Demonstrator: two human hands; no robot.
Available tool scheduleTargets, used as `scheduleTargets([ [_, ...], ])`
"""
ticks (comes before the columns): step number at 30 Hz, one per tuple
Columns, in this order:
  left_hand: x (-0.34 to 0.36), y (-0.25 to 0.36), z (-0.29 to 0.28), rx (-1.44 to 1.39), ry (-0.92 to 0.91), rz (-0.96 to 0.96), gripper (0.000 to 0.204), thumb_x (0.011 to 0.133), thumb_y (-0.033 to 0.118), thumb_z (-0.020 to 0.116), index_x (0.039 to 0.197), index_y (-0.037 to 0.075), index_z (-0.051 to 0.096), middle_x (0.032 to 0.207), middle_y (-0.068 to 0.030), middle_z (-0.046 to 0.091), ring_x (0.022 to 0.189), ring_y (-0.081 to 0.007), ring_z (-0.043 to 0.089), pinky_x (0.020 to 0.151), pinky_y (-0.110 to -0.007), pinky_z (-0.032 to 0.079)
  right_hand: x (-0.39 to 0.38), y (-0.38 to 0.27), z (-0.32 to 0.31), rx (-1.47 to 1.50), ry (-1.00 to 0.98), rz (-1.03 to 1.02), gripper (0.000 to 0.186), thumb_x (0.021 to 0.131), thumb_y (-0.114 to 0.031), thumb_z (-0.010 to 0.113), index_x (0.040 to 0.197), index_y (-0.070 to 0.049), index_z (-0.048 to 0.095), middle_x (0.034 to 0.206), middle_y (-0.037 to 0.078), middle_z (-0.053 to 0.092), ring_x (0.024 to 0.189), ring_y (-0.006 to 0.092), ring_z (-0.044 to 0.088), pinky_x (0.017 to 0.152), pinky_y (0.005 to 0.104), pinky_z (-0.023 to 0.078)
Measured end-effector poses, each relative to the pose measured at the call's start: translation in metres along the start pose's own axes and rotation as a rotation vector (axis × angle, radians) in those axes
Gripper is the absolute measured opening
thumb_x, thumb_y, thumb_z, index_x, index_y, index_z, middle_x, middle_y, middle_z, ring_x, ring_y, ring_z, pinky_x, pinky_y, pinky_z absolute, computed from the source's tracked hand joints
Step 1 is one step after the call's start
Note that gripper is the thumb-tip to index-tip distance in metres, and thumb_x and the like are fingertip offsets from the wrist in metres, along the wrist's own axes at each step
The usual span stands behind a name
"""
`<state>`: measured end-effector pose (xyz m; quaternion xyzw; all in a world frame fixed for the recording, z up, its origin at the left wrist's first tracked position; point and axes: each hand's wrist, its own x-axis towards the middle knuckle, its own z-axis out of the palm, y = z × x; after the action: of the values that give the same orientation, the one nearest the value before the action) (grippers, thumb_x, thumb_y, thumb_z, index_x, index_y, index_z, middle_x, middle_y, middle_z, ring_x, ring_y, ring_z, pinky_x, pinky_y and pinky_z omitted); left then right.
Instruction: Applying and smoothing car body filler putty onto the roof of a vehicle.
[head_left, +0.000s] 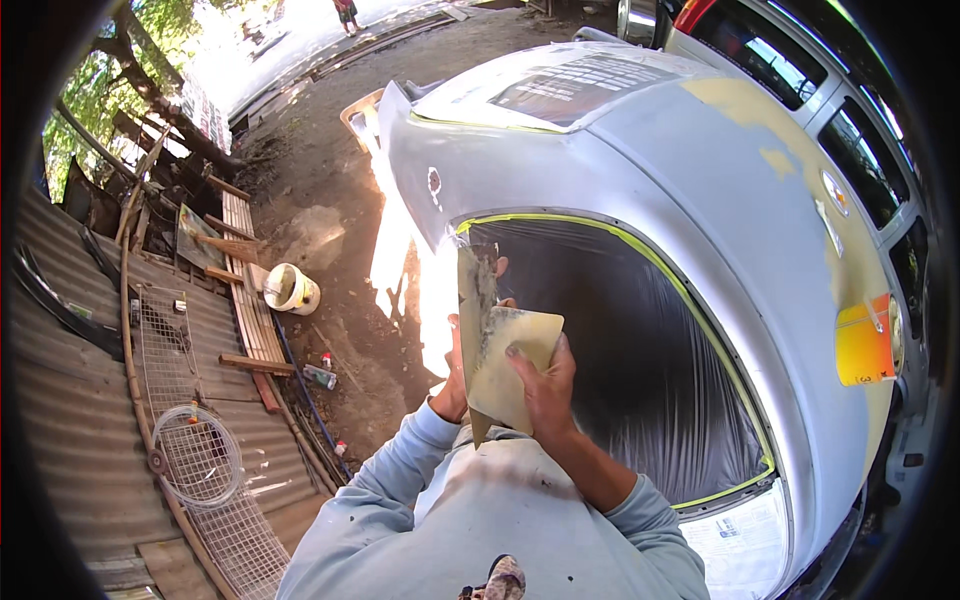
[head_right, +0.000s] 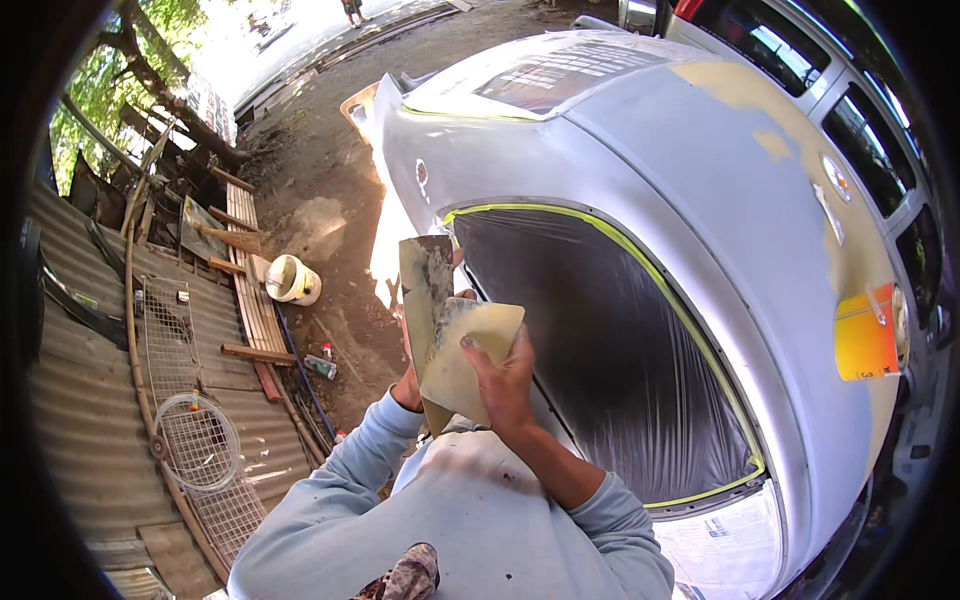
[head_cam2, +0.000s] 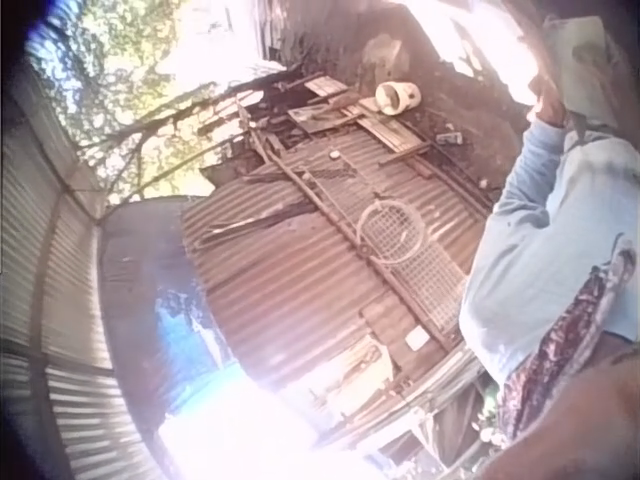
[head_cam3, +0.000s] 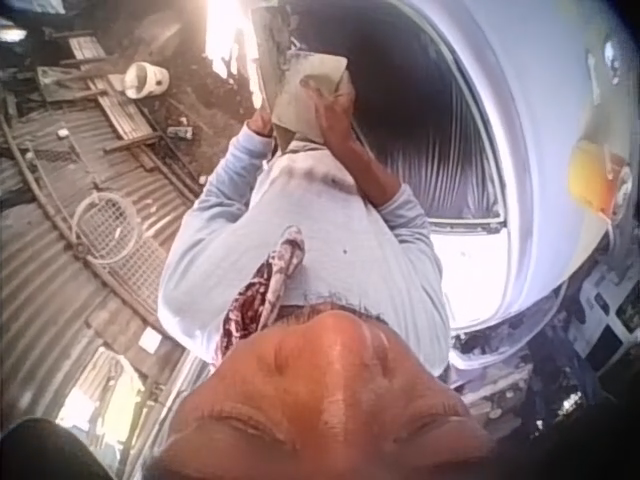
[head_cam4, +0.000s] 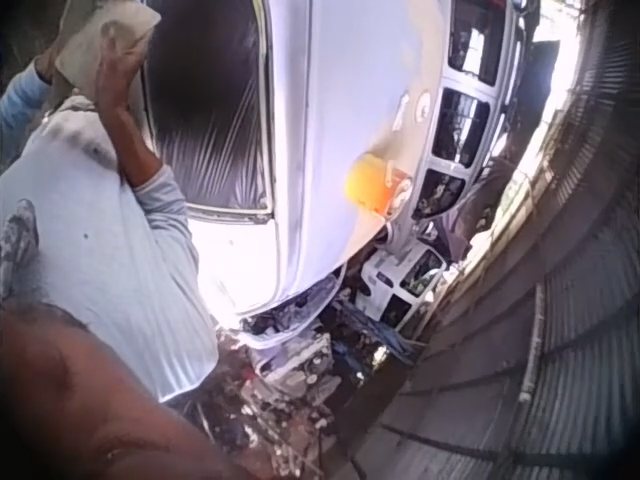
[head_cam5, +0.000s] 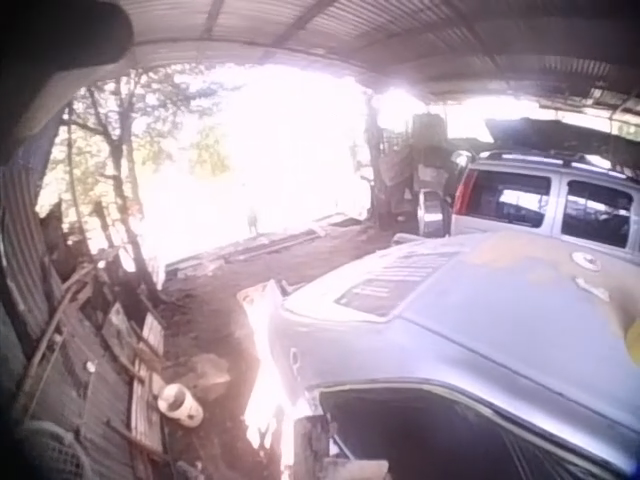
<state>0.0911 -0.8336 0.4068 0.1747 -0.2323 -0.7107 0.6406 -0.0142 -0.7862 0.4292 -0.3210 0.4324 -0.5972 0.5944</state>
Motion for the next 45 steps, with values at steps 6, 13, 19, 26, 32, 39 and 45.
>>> scheduleTargets([
  [6, -0.01, -0.001, -0.063, -0.24, -0.24, -0.045, 0.093, 0.087, 0.064, 0.053, 0.152, 0.008, 0.017, 0.141, -0.0112, 0.043, 0.115, -0.0176, 0.051, 0.095, -0.033, 0.048, 0.002, 0.005, 0.038, -0.066, 0.1, 0.068, 0.031, 0.086, -0.005, 0.067, 0.112, 0.0, 0.052, 0.101, 0.008, 0.062, 0.089, 0.0128, 0.061, 0.078, 0.0271, 0.051],
  [13, -0.044, 0.01, -0.066, 0.212, -0.008, 0.015, 0.067, 0.101, 0.049, 0.035, 0.152, 0.009, 0.019, 0.153, -0.0112, 0.03, 0.138, -0.0241, 0.032, 0.115, -0.039, 0.027, 0.021, -0.001, 0.066, -0.036, -0.033, -0.073, 0.033, 0.086, -0.005, 0.068, 0.114, -0.001, 0.051, 0.1, 0.006, 0.062, 0.087, 0.0114, 0.059, 0.077, 0.0265, 0.049],
  [19, -0.031, 0.076, -0.055, 0.052, -0.163, 0.07, 0.078, 0.097, 0.064, 0.025, 0.148, 0.005, 0.027, 0.144, -0.0152, 0.042, 0.128, -0.0272, 0.047, 0.108, -0.042, 0.04, 0.015, 0.022, 0.078, -0.093, -0.066, 0.018, 0.034, 0.085, -0.004, 0.068, 0.114, 0.0, 0.051, 0.101, 0.007, 0.061, 0.089, 0.0113, 0.06, 0.077, 0.0269, 0.05],
  [26, -0.056, 0.08, -0.053, -0.012, -0.026, -0.046, 0.07, 0.1, 0.055, 0.031, 0.15, 0.006, 0.023, 0.15, -0.0135, 0.035, 0.135, -0.0278, 0.04, 0.113, -0.042, 0.033, 0.032, 0.038, 0.074, -0.213, -0.008, 0.003, 0.033, 0.084, -0.004, 0.068, 0.112, 0.0, 0.051, 0.099, 0.007, 0.062, 0.086, 0.0112, 0.059, 0.076, 0.0273, 0.049],
  [32, -0.069, 0.071, -0.069, 0.121, 0.007, -0.12, 0.067, 0.097, 0.054, 0.042, 0.141, 0.005, 0.036, 0.117, -0.0107, 0.054, 0.094, -0.0184, 0.056, 0.076, -0.03, 0.049, 0.047, 0.032, 0.083, -0.178, -0.141, -0.048, 0.032, 0.084, -0.006, 0.069, 0.11, 0.0, 0.053, 0.099, 0.006, 0.062, 0.087, 0.011, 0.059, 0.077, 0.0279, 0.048],
  [39, -0.082, 0.066, -0.063, -0.109, 0.073, -0.255, 0.083, 0.077, 0.087, 0.038, 0.09, 0.006, 0.049, 0.067, 0.0034, 0.034, 0.055, -0.0077, 0.03, 0.047, -0.022, 0.024, 0.069, 0.011, 0.092, -0.017, -0.269, -0.005, 0.029, 0.086, -0.005, 0.067, 0.111, -0.002, 0.054, 0.101, 0.005, 0.062, 0.088, 0.0107, 0.06, 0.078, 0.0268, 0.049],
  [45, -0.093, 0.06, -0.064, 0.122, 0.238, -0.137, 0.08, 0.084, 0.08, 0.037, 0.113, 0.006, 0.051, 0.068, -0.0007, 0.041, 0.055, -0.0084, 0.034, 0.047, -0.022, 0.026, 0.054, 0.021, 0.095, -0.029, -0.327, 0.059, 0.033, 0.085, -0.002, 0.067, 0.115, -0.002, 0.054, 0.103, 0.005, 0.062, 0.089, 0.0101, 0.059, 0.079, 0.0256, 0.048],
])
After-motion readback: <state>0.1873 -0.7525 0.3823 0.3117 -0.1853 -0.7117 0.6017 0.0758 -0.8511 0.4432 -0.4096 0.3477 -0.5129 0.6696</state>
